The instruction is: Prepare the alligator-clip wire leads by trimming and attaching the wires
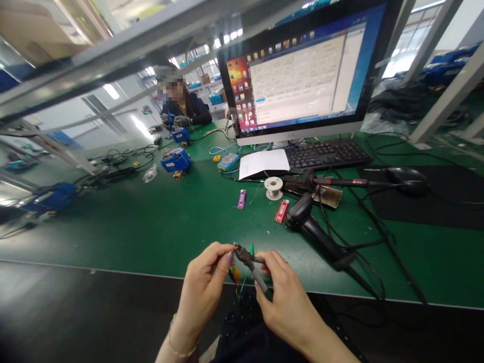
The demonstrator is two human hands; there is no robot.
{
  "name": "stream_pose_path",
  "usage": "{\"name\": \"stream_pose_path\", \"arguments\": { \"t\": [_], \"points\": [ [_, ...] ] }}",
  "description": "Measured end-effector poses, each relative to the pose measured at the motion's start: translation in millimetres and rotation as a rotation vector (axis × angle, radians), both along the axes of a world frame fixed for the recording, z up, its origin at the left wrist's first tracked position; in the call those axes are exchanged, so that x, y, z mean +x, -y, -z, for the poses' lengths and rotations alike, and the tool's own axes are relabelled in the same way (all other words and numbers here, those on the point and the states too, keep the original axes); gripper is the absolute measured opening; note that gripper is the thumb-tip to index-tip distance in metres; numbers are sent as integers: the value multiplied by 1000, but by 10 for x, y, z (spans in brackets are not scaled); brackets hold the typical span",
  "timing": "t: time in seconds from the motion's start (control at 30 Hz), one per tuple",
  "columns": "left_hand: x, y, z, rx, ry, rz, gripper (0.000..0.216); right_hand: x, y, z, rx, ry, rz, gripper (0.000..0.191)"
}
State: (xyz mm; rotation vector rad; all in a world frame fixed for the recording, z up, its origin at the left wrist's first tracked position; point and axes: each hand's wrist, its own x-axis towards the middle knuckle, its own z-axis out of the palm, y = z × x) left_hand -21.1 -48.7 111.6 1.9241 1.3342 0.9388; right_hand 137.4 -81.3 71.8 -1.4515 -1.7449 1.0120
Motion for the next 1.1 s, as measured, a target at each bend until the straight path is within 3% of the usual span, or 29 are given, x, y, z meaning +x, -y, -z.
{"name": "stream_pose_path", "arguments": {
  "t": [0.6,0.73,0.87,0.93,1.0,1.1],
  "points": [
    [-27,-44,53,56,-88,15,19,58,-41,-20,6,126,9,18],
    [5,-53,115,230,-164,-101,17,37,-45,4,-39,160,7,11],
    [61,-49,172,373,-395,-248,17,-24,-52,50,-79,160,-3,10],
    [74,-54,194,292,-454,-232,19,-67,-51,76,-104,154,0,9],
    [65,-74,218,107,-377,-193,20,-108,-47,98,-138,141,6,9],
    [18,-138,264,-317,12,-75,24,-146,-47,120,-189,86,31,9]
  ]
}}
